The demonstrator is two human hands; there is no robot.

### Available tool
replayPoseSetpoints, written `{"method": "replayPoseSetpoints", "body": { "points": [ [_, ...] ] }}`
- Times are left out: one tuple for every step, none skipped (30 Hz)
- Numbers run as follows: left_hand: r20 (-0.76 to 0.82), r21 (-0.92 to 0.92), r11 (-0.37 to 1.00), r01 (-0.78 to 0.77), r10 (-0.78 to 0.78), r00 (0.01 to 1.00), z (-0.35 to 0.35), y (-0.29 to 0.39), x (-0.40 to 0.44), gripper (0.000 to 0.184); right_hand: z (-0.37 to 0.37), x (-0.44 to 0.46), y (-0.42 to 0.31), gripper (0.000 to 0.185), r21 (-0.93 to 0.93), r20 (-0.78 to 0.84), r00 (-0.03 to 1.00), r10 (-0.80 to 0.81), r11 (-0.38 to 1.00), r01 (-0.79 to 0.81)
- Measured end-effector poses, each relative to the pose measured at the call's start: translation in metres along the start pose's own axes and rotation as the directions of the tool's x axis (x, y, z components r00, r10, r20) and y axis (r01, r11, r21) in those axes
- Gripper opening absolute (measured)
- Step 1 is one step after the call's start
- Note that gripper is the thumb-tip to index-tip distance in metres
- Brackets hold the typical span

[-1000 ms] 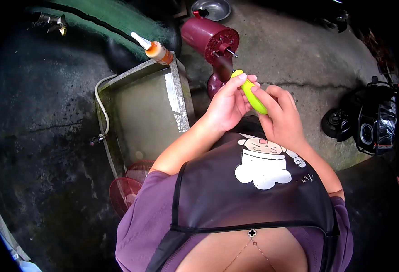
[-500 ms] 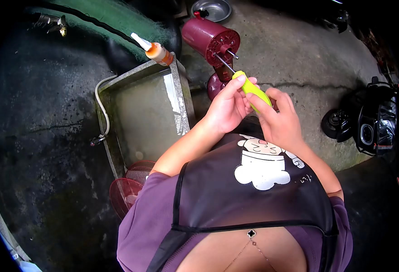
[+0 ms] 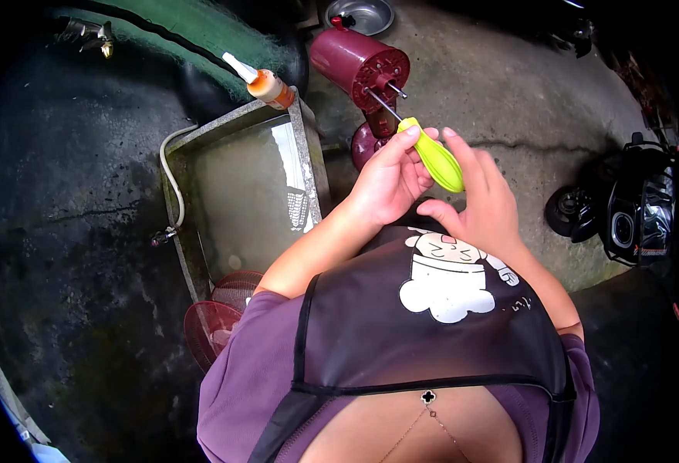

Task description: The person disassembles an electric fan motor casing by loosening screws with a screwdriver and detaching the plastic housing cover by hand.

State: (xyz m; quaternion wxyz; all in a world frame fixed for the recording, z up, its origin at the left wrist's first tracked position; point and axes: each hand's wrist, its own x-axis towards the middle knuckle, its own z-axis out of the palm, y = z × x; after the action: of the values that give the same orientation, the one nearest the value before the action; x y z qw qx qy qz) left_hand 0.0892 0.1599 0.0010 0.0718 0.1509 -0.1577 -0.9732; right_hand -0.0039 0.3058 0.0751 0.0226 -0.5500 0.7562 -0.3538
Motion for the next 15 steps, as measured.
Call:
{"method": "replayPoseSetpoints", "body": {
  "points": [
    [-0.040, 0.021, 1.000, -0.011, 0.012, 0.999, 0.002, -0.001, -0.001, 0.037, 0.002, -0.003, 0.003, 0.063, 0.010, 0.055, 0.996, 0.075, 0.997, -0.075],
    [-0.039, 0.023, 1.000, -0.010, 0.011, 0.999, 0.006, -0.002, -0.002, 0.037, 0.004, -0.005, 0.004, 0.064, 0.017, 0.110, 0.983, 0.148, 0.988, -0.150],
    [-0.059, 0.017, 1.000, 0.009, -0.008, 0.998, 0.011, -0.001, -0.003, 0.038, 0.005, -0.007, 0.004, 0.060, -0.041, 0.088, 0.993, 0.085, 0.996, -0.081],
    [-0.080, 0.011, 1.000, 0.028, -0.027, 0.996, 0.014, 0.000, -0.004, 0.039, 0.005, -0.003, 0.006, 0.060, -0.040, 0.088, 0.993, 0.083, 0.996, -0.080],
    [-0.064, 0.014, 0.999, 0.030, -0.029, 0.998, 0.014, 0.000, -0.004, 0.040, 0.005, 0.002, 0.008, 0.057, -0.094, 0.007, 0.996, -0.086, 0.992, 0.087],
    [-0.066, 0.013, 0.999, 0.031, -0.030, 0.997, 0.016, -0.002, -0.005, 0.040, 0.003, 0.005, 0.009, 0.054, -0.160, -0.064, 0.964, -0.257, 0.956, 0.244],
    [-0.106, 0.024, 1.000, 0.016, -0.013, 0.994, 0.019, -0.002, -0.005, 0.040, 0.001, 0.006, 0.000, 0.045, -0.098, -0.090, 0.980, -0.177, 0.981, 0.168],
    [-0.146, 0.037, 0.999, 0.001, 0.004, 0.989, 0.021, -0.002, -0.005, 0.040, -0.002, 0.005, -0.003, 0.045, -0.099, -0.092, 0.980, -0.178, 0.981, 0.169],
    [-0.145, 0.038, 0.999, 0.002, 0.003, 0.989, 0.017, -0.002, -0.004, 0.040, -0.004, 0.003, -0.005, 0.047, 0.003, -0.009, 1.000, -0.019, 1.000, 0.019],
    [-0.091, 0.040, 0.999, 0.020, -0.017, 0.996, 0.011, -0.002, -0.003, 0.040, -0.002, 0.000, -0.002, 0.051, 0.048, 0.030, 0.998, 0.047, 0.998, -0.048],
    [-0.037, 0.042, 0.998, 0.039, -0.037, 0.999, 0.008, -0.002, -0.002, 0.039, 0.001, -0.004, 0.002, 0.056, 0.089, 0.069, 0.991, 0.111, 0.989, -0.117],
    [-0.037, 0.044, 0.998, 0.040, -0.039, 0.999, 0.007, -0.003, -0.002, 0.039, 0.004, -0.006, 0.008, 0.056, 0.089, 0.067, 0.991, 0.112, 0.989, -0.118],
    [-0.056, 0.028, 0.999, 0.038, -0.036, 0.998, 0.011, -0.002, -0.003, 0.039, 0.006, -0.007, 0.012, 0.059, 0.022, 0.023, 1.000, 0.012, 1.000, -0.012],
    [-0.077, 0.012, 0.999, 0.034, -0.033, 0.996, 0.014, -0.001, -0.004, 0.040, 0.008, -0.007, 0.014, 0.062, -0.048, -0.013, 0.996, -0.092, 0.995, 0.091],
    [-0.079, 0.011, 0.999, 0.035, -0.034, 0.996, 0.017, 0.000, -0.004, 0.040, 0.006, -0.006, 0.010, 0.062, -0.047, -0.011, 0.996, -0.091, 0.995, 0.090]
  ]
}}
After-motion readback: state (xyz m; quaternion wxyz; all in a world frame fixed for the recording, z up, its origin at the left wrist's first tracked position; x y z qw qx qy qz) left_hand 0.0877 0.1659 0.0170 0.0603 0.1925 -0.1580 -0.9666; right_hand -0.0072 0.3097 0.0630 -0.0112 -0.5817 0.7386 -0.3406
